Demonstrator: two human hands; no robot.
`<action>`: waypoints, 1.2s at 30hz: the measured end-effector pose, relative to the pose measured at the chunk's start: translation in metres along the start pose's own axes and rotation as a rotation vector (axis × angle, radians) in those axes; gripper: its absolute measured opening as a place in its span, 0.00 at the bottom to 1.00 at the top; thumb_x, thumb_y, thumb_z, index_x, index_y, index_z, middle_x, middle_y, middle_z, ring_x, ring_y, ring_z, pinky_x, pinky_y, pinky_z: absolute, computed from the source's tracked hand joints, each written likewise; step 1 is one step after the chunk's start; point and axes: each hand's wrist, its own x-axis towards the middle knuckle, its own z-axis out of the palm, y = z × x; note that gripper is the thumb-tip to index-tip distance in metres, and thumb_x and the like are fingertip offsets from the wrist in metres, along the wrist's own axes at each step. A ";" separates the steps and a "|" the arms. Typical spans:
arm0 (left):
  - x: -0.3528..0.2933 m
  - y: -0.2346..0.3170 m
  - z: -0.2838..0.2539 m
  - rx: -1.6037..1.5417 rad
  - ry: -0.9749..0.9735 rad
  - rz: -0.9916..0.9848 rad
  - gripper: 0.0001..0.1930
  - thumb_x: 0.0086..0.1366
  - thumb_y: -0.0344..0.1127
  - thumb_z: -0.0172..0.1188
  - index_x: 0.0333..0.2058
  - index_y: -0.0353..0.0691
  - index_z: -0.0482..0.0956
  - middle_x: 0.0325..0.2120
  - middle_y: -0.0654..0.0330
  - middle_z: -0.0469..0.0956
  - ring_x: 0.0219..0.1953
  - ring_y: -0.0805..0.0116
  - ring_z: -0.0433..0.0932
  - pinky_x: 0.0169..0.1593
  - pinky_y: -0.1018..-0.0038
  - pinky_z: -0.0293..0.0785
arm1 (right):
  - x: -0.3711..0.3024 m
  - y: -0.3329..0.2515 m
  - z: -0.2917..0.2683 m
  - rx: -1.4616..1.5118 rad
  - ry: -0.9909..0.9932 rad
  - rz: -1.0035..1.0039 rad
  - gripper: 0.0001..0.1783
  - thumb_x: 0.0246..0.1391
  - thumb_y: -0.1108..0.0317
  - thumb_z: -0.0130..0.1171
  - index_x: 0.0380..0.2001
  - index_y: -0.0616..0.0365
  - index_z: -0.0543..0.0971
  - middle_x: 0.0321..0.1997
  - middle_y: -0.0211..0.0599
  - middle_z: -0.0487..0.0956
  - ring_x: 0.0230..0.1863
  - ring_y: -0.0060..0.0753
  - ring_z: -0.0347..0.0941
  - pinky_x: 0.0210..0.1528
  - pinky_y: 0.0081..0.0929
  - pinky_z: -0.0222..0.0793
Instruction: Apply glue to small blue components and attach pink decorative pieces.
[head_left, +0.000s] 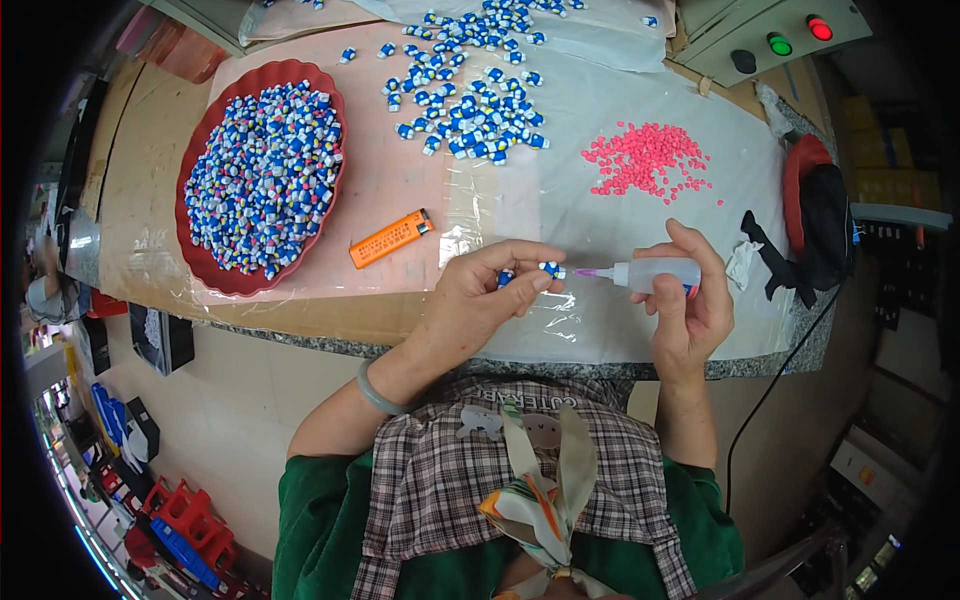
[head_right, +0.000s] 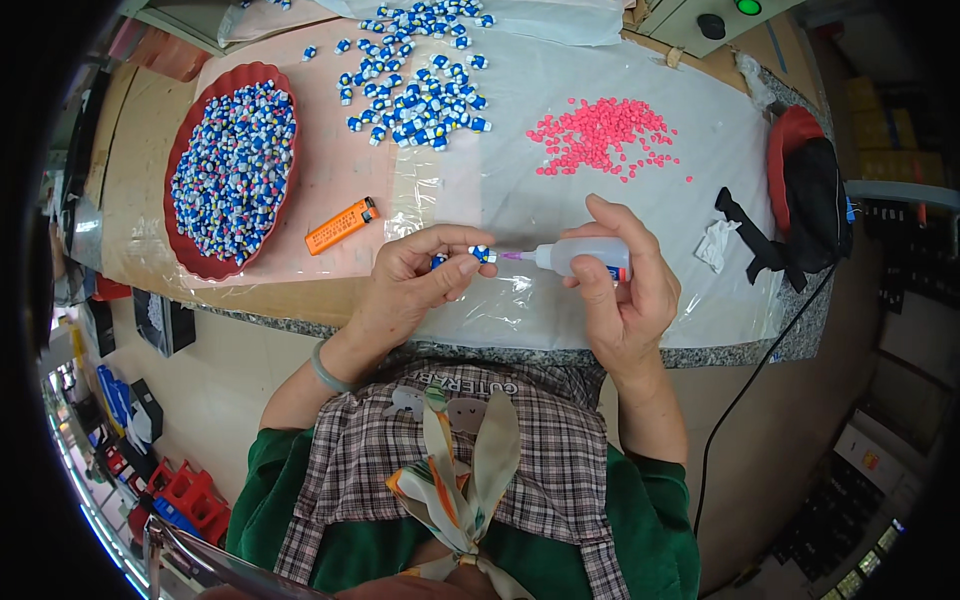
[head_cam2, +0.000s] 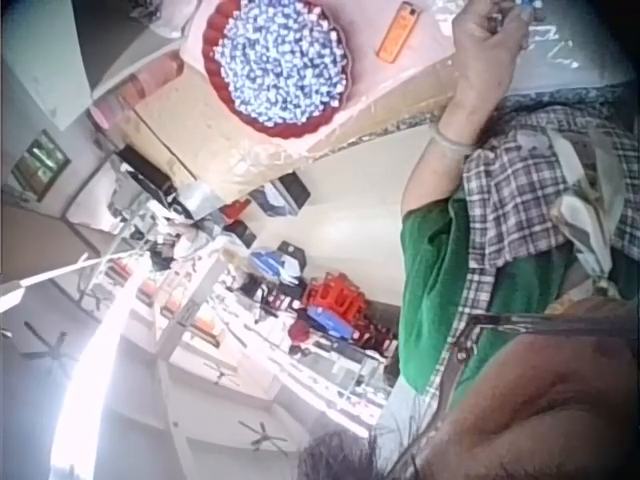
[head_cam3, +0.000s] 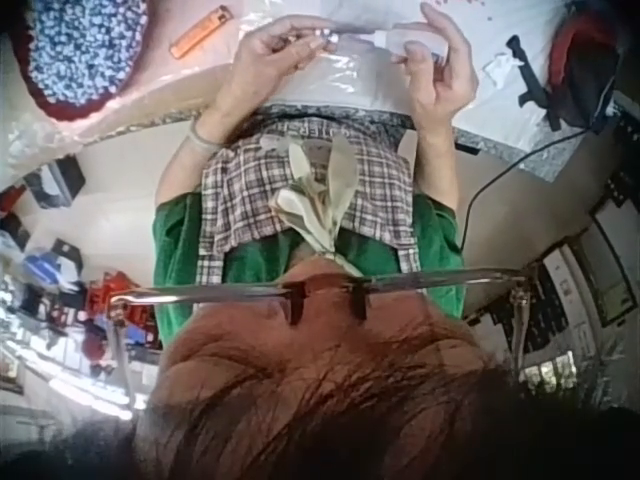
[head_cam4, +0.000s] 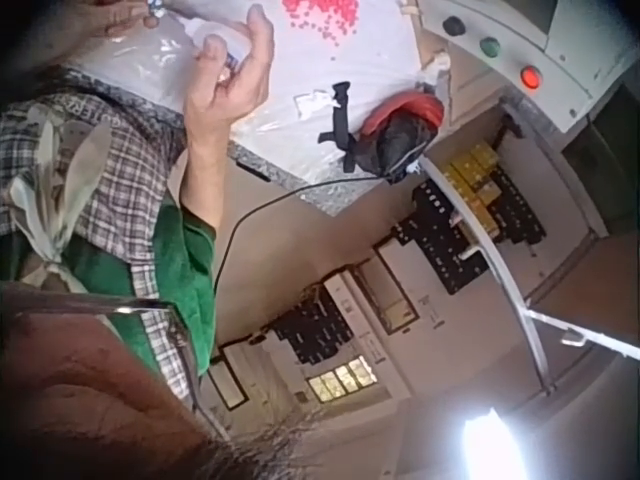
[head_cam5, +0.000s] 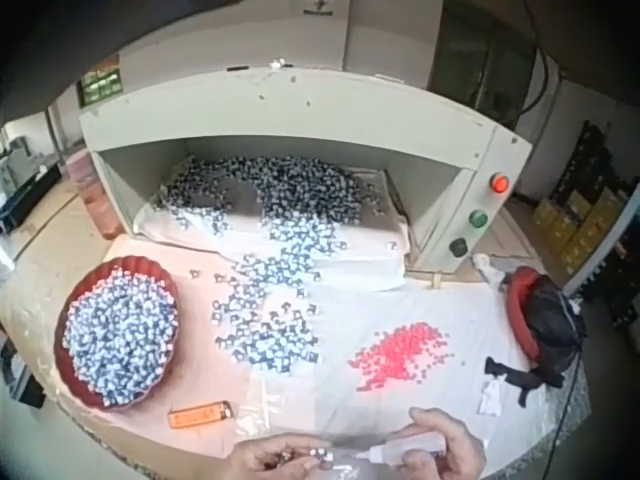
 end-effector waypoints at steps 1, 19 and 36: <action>0.000 -0.003 0.000 0.000 0.001 0.020 0.12 0.66 0.28 0.57 0.48 0.35 0.76 0.30 0.62 0.79 0.25 0.85 0.69 0.26 0.87 0.63 | 0.000 -0.001 0.000 -0.002 -0.001 0.001 0.22 0.63 0.63 0.52 0.55 0.67 0.69 0.35 0.44 0.80 0.22 0.21 0.71 0.22 0.15 0.64; 0.000 -0.007 0.002 0.114 0.024 0.083 0.12 0.64 0.27 0.59 0.47 0.36 0.77 0.32 0.64 0.80 0.24 0.87 0.66 0.26 0.88 0.63 | -0.001 -0.004 -0.002 -0.273 -0.045 -0.307 0.21 0.60 0.65 0.56 0.52 0.69 0.71 0.33 0.49 0.80 0.25 0.29 0.76 0.27 0.21 0.72; 0.001 -0.007 0.002 0.174 0.009 0.180 0.13 0.64 0.24 0.58 0.48 0.34 0.77 0.33 0.64 0.78 0.30 0.86 0.71 0.29 0.88 0.66 | 0.004 -0.008 0.001 -0.310 -0.024 -0.368 0.24 0.47 0.69 0.68 0.47 0.67 0.75 0.34 0.47 0.80 0.29 0.34 0.79 0.27 0.23 0.74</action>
